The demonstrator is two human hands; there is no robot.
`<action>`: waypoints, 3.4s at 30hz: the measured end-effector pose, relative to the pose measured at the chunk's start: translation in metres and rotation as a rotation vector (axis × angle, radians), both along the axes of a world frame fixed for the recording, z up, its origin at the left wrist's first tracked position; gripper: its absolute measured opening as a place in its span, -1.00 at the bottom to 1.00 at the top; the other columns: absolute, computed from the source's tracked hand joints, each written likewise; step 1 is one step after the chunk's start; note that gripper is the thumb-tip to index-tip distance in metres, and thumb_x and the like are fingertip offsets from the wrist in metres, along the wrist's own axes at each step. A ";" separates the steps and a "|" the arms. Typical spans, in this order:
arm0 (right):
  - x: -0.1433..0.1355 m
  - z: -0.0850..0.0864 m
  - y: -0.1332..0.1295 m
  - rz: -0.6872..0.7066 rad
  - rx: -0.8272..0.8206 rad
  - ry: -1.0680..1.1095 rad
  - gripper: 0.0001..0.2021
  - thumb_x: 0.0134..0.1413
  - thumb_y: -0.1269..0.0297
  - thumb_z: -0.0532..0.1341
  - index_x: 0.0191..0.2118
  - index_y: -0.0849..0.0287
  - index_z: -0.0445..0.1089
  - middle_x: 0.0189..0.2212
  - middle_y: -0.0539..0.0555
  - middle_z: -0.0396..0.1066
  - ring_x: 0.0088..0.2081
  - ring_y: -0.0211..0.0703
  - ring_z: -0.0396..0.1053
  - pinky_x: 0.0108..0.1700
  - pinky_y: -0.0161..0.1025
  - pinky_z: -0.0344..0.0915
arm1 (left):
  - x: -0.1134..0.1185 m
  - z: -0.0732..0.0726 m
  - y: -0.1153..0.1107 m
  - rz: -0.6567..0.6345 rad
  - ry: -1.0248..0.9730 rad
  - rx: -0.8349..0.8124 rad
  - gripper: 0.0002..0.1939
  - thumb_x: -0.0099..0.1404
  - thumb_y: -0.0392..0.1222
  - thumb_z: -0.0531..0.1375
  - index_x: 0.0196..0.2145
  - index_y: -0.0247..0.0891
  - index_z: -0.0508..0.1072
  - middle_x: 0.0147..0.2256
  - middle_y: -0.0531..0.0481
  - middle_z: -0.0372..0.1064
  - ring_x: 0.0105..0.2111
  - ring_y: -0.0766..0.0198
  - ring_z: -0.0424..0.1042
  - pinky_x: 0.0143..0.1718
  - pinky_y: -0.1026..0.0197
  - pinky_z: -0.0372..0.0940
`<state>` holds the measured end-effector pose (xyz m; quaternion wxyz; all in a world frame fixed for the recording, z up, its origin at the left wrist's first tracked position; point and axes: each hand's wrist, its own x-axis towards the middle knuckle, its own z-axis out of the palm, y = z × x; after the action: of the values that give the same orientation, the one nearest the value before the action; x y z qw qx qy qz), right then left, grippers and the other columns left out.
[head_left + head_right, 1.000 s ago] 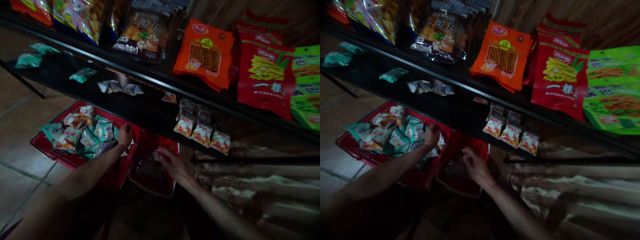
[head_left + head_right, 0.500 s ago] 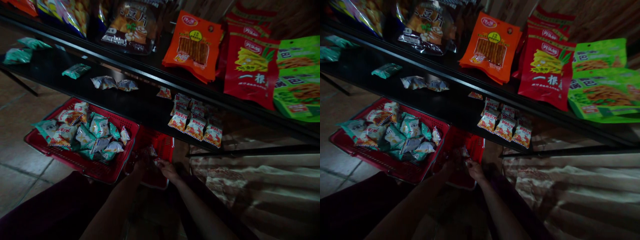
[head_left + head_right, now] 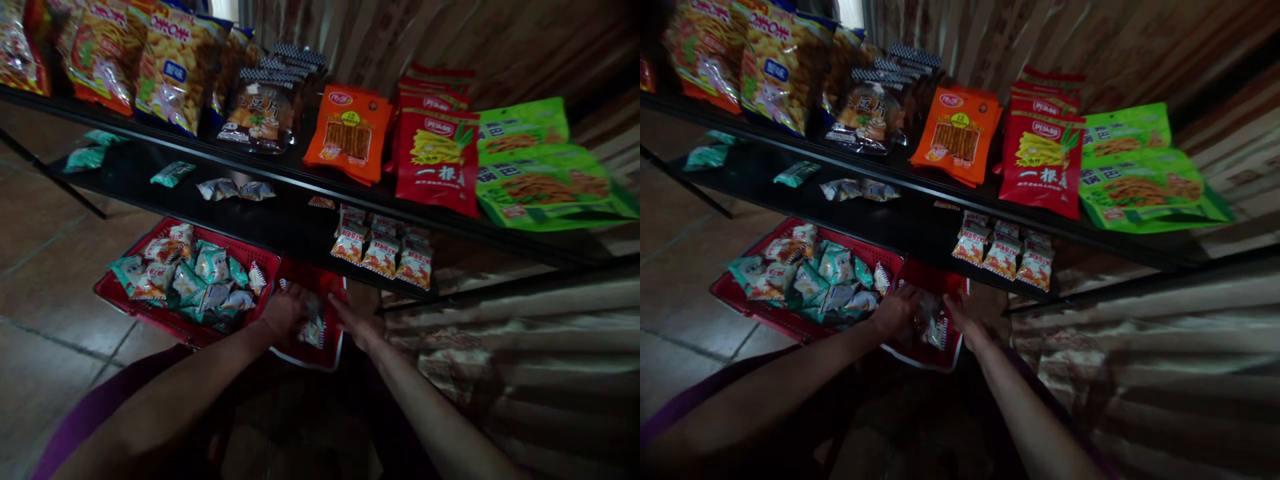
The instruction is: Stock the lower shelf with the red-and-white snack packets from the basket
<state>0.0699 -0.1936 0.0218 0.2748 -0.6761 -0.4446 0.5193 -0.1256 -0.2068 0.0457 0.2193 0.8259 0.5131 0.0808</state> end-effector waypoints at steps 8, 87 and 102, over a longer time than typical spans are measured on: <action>-0.023 0.060 -0.017 -0.201 -0.094 0.618 -0.67 -0.16 0.27 0.32 -0.18 0.10 0.36 -0.28 0.04 0.52 -0.31 -0.13 0.49 -0.25 -0.18 0.41 | -0.012 0.044 -0.020 0.049 -0.266 0.249 -0.59 0.30 -0.32 -0.01 0.09 -0.26 0.29 0.22 -0.23 0.07 0.26 0.05 -0.02 0.21 -0.04 0.06; -0.009 0.097 0.035 -0.192 0.362 0.668 -0.83 -0.25 0.20 0.32 -0.46 0.00 0.32 -0.29 -0.04 0.47 -0.10 -0.07 0.39 -0.12 -0.16 0.32 | -0.028 0.074 0.006 0.752 -1.358 -1.242 -0.89 0.23 -0.38 0.10 -0.35 -0.36 0.43 -0.41 -0.13 0.48 -0.41 0.25 0.49 -0.28 0.20 0.39; -0.002 0.077 0.023 0.176 0.465 0.217 -0.95 -0.19 0.31 0.31 -0.47 0.05 0.49 -0.20 0.04 0.47 -0.09 -0.07 0.38 -0.01 -0.12 0.26 | -0.049 0.054 0.029 0.953 -1.315 -0.574 -0.77 -0.07 -0.41 0.23 -0.36 -0.30 0.46 -0.55 0.07 0.39 -0.55 0.36 0.35 -0.49 0.31 0.24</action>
<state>0.0682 -0.1706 0.0989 0.4225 -0.4939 -0.5770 0.4946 -0.1747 -0.1774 0.0994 0.6150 0.2205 0.5745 0.4931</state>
